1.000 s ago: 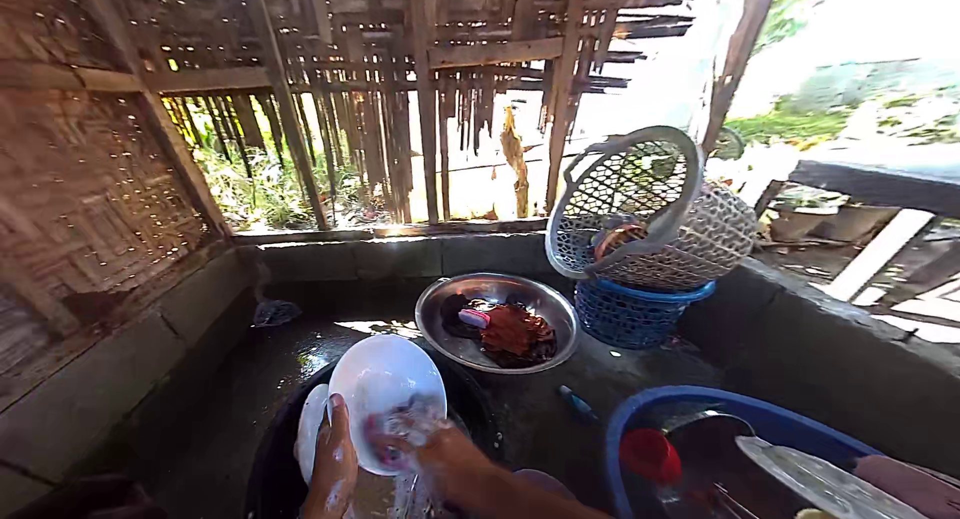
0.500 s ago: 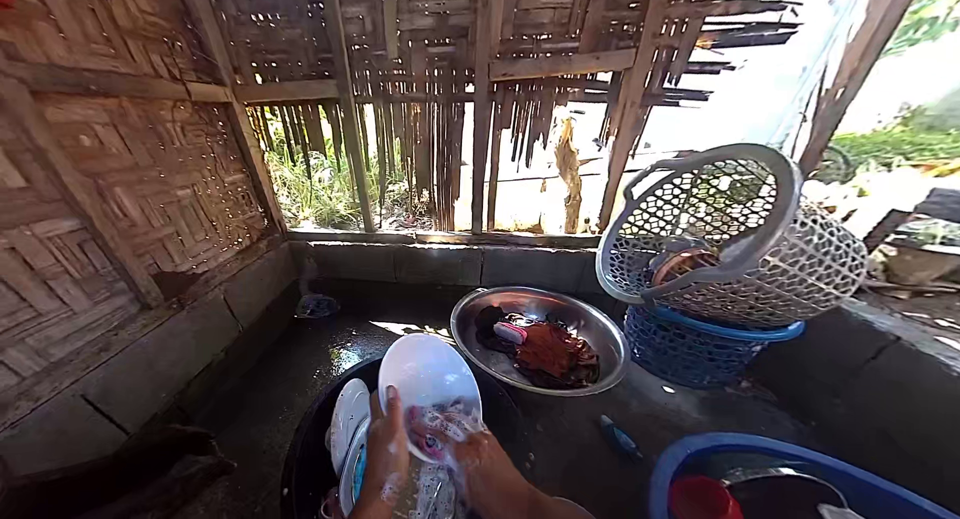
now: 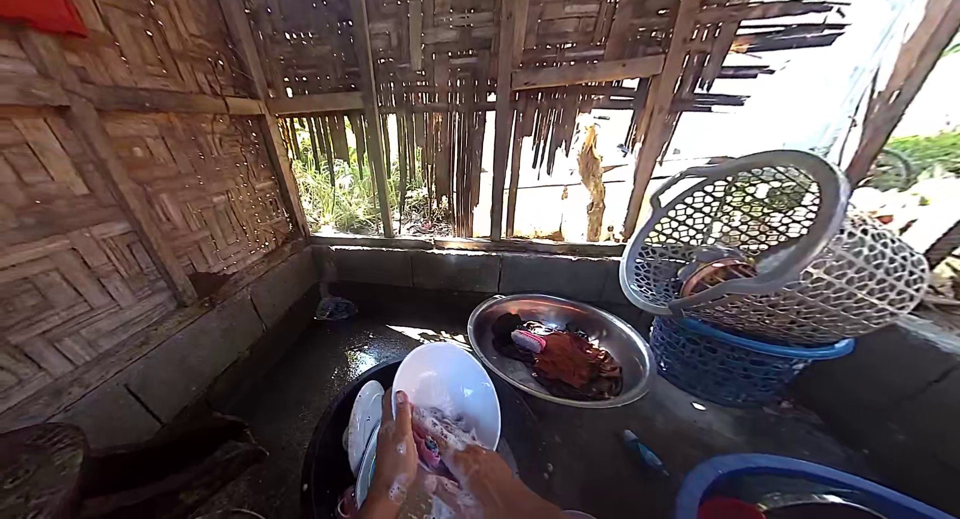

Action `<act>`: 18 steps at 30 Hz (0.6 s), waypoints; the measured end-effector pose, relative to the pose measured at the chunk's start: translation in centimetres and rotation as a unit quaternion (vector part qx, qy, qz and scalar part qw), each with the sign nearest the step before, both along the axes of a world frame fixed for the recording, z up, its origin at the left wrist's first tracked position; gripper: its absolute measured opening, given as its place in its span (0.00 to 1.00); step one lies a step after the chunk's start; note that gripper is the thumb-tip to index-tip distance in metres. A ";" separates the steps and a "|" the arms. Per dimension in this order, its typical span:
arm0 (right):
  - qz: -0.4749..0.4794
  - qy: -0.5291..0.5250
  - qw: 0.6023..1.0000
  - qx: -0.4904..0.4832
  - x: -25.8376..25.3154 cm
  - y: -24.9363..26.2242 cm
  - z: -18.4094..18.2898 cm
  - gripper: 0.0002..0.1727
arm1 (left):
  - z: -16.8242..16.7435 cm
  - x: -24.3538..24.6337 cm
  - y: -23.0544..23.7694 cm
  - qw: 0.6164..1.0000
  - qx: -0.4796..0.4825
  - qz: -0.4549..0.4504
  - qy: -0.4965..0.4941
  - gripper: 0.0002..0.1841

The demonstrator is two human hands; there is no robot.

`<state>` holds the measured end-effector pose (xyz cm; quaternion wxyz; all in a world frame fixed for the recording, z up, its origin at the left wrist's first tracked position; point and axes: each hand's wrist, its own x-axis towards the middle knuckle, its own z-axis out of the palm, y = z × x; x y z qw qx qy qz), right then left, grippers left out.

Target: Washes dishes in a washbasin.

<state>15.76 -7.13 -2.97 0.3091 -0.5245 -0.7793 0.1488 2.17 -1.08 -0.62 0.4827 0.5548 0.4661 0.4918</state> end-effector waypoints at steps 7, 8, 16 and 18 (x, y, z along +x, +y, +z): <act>-0.015 -0.033 0.996 -0.086 1.9 2.6 1.0 0.47 | -0.9 0.4 -0.6 0.991 -0.105 -0.086 0.004 0.32; 0.020 0.018 0.996 -0.082 1.2 2.0 0.8 0.48 | -1.1 0.3 -0.4 0.991 -0.096 -0.093 0.009 0.32; 0.017 -0.131 0.981 -0.141 5.7 -1.8 3.4 0.19 | 0.5 0.3 -0.1 0.951 -0.284 -0.120 -0.029 0.45; -0.063 -0.036 0.977 -0.199 9.0 -3.0 3.7 0.26 | 0.0 0.5 0.1 0.948 -0.270 -0.166 -0.021 0.43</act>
